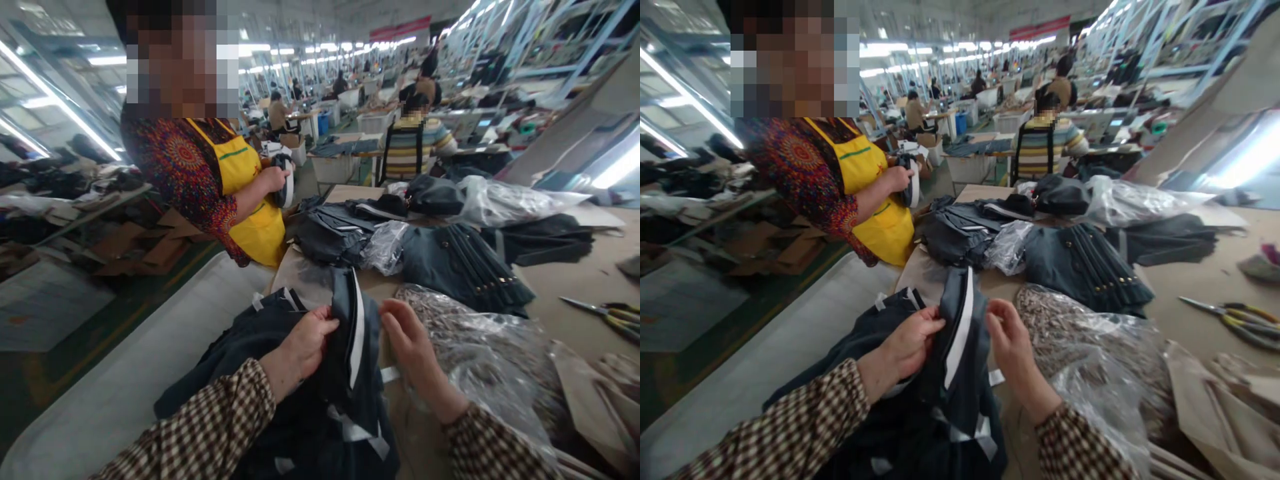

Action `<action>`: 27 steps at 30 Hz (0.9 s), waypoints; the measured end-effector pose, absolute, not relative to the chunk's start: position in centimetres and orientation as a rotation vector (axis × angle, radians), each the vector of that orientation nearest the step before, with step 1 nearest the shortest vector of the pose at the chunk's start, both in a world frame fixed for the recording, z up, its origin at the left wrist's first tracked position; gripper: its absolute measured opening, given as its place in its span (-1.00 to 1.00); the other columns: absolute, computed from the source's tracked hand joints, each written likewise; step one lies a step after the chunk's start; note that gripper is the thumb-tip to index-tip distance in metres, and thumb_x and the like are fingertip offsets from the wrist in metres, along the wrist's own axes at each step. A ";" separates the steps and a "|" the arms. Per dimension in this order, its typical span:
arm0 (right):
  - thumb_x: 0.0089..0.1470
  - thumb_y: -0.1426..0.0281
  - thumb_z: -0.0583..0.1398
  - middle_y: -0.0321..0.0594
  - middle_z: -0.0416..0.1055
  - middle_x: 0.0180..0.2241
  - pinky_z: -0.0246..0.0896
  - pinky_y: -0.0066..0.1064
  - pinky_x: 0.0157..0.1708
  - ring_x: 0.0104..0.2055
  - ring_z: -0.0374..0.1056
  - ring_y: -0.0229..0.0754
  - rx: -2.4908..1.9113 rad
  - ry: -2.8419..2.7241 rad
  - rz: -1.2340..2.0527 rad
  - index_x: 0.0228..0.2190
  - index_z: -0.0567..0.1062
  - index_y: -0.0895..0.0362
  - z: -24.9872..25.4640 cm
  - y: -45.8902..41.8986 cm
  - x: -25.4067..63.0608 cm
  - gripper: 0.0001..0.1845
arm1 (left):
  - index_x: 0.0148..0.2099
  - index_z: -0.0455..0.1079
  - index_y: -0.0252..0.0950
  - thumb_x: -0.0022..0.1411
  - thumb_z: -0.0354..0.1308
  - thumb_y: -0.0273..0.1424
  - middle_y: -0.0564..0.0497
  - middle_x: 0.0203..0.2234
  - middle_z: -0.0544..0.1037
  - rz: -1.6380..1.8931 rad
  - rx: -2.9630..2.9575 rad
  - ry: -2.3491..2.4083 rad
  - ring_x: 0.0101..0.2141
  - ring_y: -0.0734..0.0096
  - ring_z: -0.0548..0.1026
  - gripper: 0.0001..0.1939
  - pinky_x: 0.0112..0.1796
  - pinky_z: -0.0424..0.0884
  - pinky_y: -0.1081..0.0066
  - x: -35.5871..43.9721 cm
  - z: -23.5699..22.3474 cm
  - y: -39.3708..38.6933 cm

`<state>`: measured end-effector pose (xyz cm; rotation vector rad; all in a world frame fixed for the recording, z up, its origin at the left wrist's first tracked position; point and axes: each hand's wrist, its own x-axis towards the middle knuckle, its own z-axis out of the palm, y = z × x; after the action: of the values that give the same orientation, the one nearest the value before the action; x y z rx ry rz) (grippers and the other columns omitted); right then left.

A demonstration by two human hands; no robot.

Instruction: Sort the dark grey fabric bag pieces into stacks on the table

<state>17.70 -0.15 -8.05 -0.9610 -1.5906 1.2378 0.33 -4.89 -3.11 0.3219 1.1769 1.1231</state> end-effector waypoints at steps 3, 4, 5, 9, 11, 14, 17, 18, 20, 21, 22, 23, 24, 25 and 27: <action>0.11 -0.01 0.12 -0.16 0.46 -0.28 0.35 -0.36 -0.38 -0.28 0.41 -0.12 -1.156 -1.316 1.657 -0.15 0.43 0.11 -8.6 1.2 18.0 -0.52 | -0.27 0.42 -0.35 -0.03 0.24 -0.50 -0.01 -0.50 0.55 1.149 0.438 1.181 -0.49 0.42 0.49 -0.80 -0.38 0.42 0.46 1.9 -2.8 -5.3; 0.07 -0.03 0.14 -0.15 0.47 -0.27 0.33 -0.38 -0.40 -0.27 0.40 -0.12 -1.167 -1.317 1.689 -0.14 0.43 0.12 -8.7 1.4 17.7 -0.48 | -0.29 0.42 -0.35 -0.03 0.25 -0.49 0.00 -0.50 0.55 1.148 0.501 1.221 -0.49 0.43 0.49 -0.82 -0.37 0.41 0.47 2.3 -2.9 -5.4; 0.04 -0.03 0.15 -0.15 0.48 -0.26 0.32 -0.39 -0.39 -0.25 0.40 -0.11 -1.174 -1.361 1.655 -0.13 0.44 0.13 -8.8 1.4 17.5 -0.46 | -0.30 0.43 -0.35 -0.02 0.24 -0.47 0.01 -0.50 0.55 1.144 0.568 1.267 -0.48 0.44 0.48 -0.83 -0.37 0.40 0.47 2.7 -3.1 -5.5; 0.05 0.16 0.11 -0.16 0.52 -0.30 0.33 -0.34 -0.32 -0.26 0.42 -0.10 -1.130 -1.684 1.438 -0.18 0.46 0.17 -9.4 1.6 17.0 -0.61 | -0.31 0.44 -0.34 0.05 0.15 -0.44 0.02 -0.47 0.54 1.129 0.801 1.422 -0.43 0.42 0.47 -0.88 -0.33 0.39 0.46 3.2 -4.6 -5.7; 0.05 0.26 0.06 -0.16 0.53 -0.35 0.33 -0.33 -0.31 -0.29 0.42 -0.08 -1.131 -1.801 1.368 -0.23 0.46 0.17 -9.5 2.4 17.7 -0.68 | -0.27 0.43 -0.33 0.09 0.12 -0.43 0.00 -0.42 0.53 1.142 0.903 1.539 -0.41 0.39 0.47 -0.86 -0.30 0.41 0.41 2.9 -4.7 -5.8; 0.02 0.37 0.10 -0.18 0.49 -0.44 0.25 -0.34 -0.29 -0.33 0.39 -0.09 -1.146 -1.990 1.194 -0.29 0.46 0.13 -8.0 4.1 19.3 -0.80 | -0.07 0.39 -0.30 0.12 0.14 -0.43 -0.10 -0.18 0.52 1.319 1.249 1.781 -0.18 0.26 0.49 -0.72 -0.08 0.40 0.26 2.2 -2.8 -5.7; 0.01 0.43 0.18 -0.18 0.47 -0.46 0.16 -0.35 -0.25 -0.36 0.35 -0.12 -1.005 -2.270 1.021 -0.33 0.47 0.11 -4.3 4.9 20.1 -0.88 | 0.07 0.37 -0.23 0.15 0.16 -0.46 -0.15 0.13 0.37 1.310 1.797 1.708 0.19 0.14 0.24 -0.60 0.24 0.05 0.16 2.0 0.8 -5.1; 0.03 0.46 0.18 -0.17 0.47 -0.42 0.14 -0.34 -0.23 -0.34 0.35 -0.12 -0.914 -2.384 0.937 -0.33 0.48 0.11 -2.7 5.0 20.1 -0.89 | 0.05 0.40 -0.22 0.13 0.18 -0.48 -0.14 0.13 0.37 1.215 1.864 1.645 0.23 0.11 0.18 -0.60 0.27 -0.06 0.16 2.0 1.8 -4.8; 0.10 0.50 0.15 -0.15 0.48 -0.36 0.11 -0.31 -0.17 -0.30 0.35 -0.12 -0.689 -2.621 0.689 -0.33 0.48 0.11 0.2 5.1 19.6 -0.89 | -0.05 0.48 -0.22 0.09 0.21 -0.51 -0.14 -0.05 0.50 1.027 1.760 1.588 0.14 0.04 0.28 -0.66 0.24 -0.03 0.16 2.0 3.2 -3.9; 0.13 0.51 0.13 -0.16 0.47 -0.37 0.11 -0.29 -0.14 -0.30 0.34 -0.13 -0.580 -2.708 0.546 -0.35 0.48 0.11 1.3 5.1 19.3 -0.87 | -0.15 0.51 -0.24 0.06 0.23 -0.52 -0.12 -0.20 0.54 0.976 1.646 1.580 0.02 0.05 0.38 -0.74 0.17 0.07 0.19 1.9 3.4 -3.5; 0.16 0.51 0.12 -0.17 0.47 -0.38 0.11 -0.26 -0.10 -0.29 0.34 -0.13 -0.489 -2.755 0.407 -0.37 0.47 0.11 2.2 5.2 19.0 -0.86 | -0.26 0.52 -0.26 0.04 0.24 -0.52 -0.08 -0.35 0.54 0.946 1.531 1.571 -0.13 0.10 0.44 -0.83 0.08 0.19 0.24 1.7 3.3 -3.1; 0.18 0.49 0.12 -0.16 0.47 -0.36 0.09 -0.21 -0.03 -0.25 0.34 -0.11 -0.442 -2.742 0.291 -0.36 0.48 0.10 2.6 5.3 18.8 -0.86 | -0.37 0.50 -0.27 0.03 0.24 -0.52 -0.03 -0.46 0.51 0.936 1.435 1.562 -0.27 0.19 0.44 -0.93 -0.05 0.27 0.30 1.5 3.1 -2.7; 0.18 0.47 0.13 -0.14 0.48 -0.29 0.05 -0.15 0.05 -0.17 0.34 -0.07 -0.460 -2.663 0.227 -0.32 0.49 0.09 2.7 5.4 18.7 -0.88 | -0.46 0.46 -0.28 0.02 0.24 -0.51 0.01 -0.54 0.47 0.941 1.363 1.553 -0.38 0.27 0.41 -0.94 -0.17 0.30 0.36 1.2 2.7 -2.5; 0.17 0.44 0.15 -0.11 0.47 -0.20 0.00 -0.09 0.10 -0.08 0.31 -0.01 -0.532 -2.526 0.204 -0.27 0.50 0.08 2.4 5.4 18.6 -0.88 | -0.52 0.41 -0.28 0.03 0.23 -0.49 0.04 -0.59 0.43 0.956 1.303 1.548 -0.46 0.34 0.37 -0.89 -0.27 0.30 0.41 1.0 2.2 -2.4; 0.15 0.36 0.17 -0.06 0.43 -0.09 0.05 -0.02 0.10 0.00 0.27 0.05 -0.765 -2.141 0.335 -0.16 0.48 0.07 0.8 5.0 18.3 -0.81 | -0.53 0.39 -0.30 0.06 0.18 -0.44 0.07 -0.62 0.41 1.014 1.164 1.547 -0.53 0.41 0.33 -0.86 -0.39 0.27 0.45 0.8 1.2 -2.6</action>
<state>18.34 4.99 0.85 -0.7647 -2.1412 0.3351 0.80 -2.60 1.25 1.1645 1.5467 1.0139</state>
